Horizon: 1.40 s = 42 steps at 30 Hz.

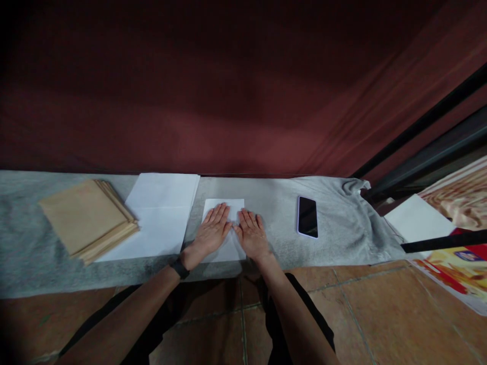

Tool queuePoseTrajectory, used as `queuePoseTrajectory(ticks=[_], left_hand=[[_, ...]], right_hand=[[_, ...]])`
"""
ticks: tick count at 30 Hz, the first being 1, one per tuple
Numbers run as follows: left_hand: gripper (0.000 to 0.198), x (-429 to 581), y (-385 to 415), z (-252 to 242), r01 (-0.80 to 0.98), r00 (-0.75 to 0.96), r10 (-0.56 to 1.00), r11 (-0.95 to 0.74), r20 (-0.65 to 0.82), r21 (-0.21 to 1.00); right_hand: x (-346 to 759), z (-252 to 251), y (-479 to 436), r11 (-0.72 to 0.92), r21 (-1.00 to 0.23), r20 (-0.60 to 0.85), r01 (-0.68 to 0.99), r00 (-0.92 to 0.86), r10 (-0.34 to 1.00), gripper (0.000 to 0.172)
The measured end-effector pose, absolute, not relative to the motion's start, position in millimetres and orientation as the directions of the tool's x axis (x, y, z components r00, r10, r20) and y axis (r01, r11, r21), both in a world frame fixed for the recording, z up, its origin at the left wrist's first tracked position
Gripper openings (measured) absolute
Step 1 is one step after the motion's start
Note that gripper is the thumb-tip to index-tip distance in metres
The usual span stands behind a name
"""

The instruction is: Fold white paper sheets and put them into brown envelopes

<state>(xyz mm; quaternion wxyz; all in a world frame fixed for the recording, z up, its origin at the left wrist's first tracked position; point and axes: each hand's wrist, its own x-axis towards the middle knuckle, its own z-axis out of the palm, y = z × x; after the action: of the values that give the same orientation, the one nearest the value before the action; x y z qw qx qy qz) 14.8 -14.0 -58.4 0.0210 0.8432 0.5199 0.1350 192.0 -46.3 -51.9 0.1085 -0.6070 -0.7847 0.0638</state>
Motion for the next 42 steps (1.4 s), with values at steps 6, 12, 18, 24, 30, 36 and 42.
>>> queuePoseTrajectory(ticks=[6,12,18,24,30,36,42], left_hand=[[0.064,-2,-5,-60,0.917,0.324,0.919,-0.363,0.223,0.165],[0.065,2,-22,-55,0.908,0.305,0.908,-0.368,0.287,0.202],[0.056,18,-65,-48,0.696,0.658,0.726,-0.688,0.203,0.205],[0.06,13,-77,-50,0.632,0.729,0.664,-0.746,0.166,0.21],[0.064,8,-92,-43,0.588,0.768,0.62,-0.782,0.162,0.206],[0.056,0,-104,-33,0.479,0.83,0.529,-0.838,0.175,0.262],[0.041,-11,-90,-21,0.672,0.628,0.739,-0.673,0.244,0.31]], right_hand=[[192,-56,-29,0.201,-0.195,0.123,0.96,-0.179,0.976,0.055],[193,-56,-24,0.172,-0.199,0.131,0.965,-0.147,0.98,0.054],[192,-51,-18,0.207,-0.25,0.131,0.946,-0.179,0.975,0.053],[183,-50,-17,0.308,-0.253,0.078,0.917,-0.298,0.951,0.054],[182,-52,-12,0.234,-0.222,0.078,0.946,-0.222,0.972,0.055],[183,-52,-23,0.197,-0.228,0.121,0.953,-0.173,0.977,0.056],[178,-51,-59,0.33,-0.223,0.136,0.917,-0.306,0.942,0.058]])
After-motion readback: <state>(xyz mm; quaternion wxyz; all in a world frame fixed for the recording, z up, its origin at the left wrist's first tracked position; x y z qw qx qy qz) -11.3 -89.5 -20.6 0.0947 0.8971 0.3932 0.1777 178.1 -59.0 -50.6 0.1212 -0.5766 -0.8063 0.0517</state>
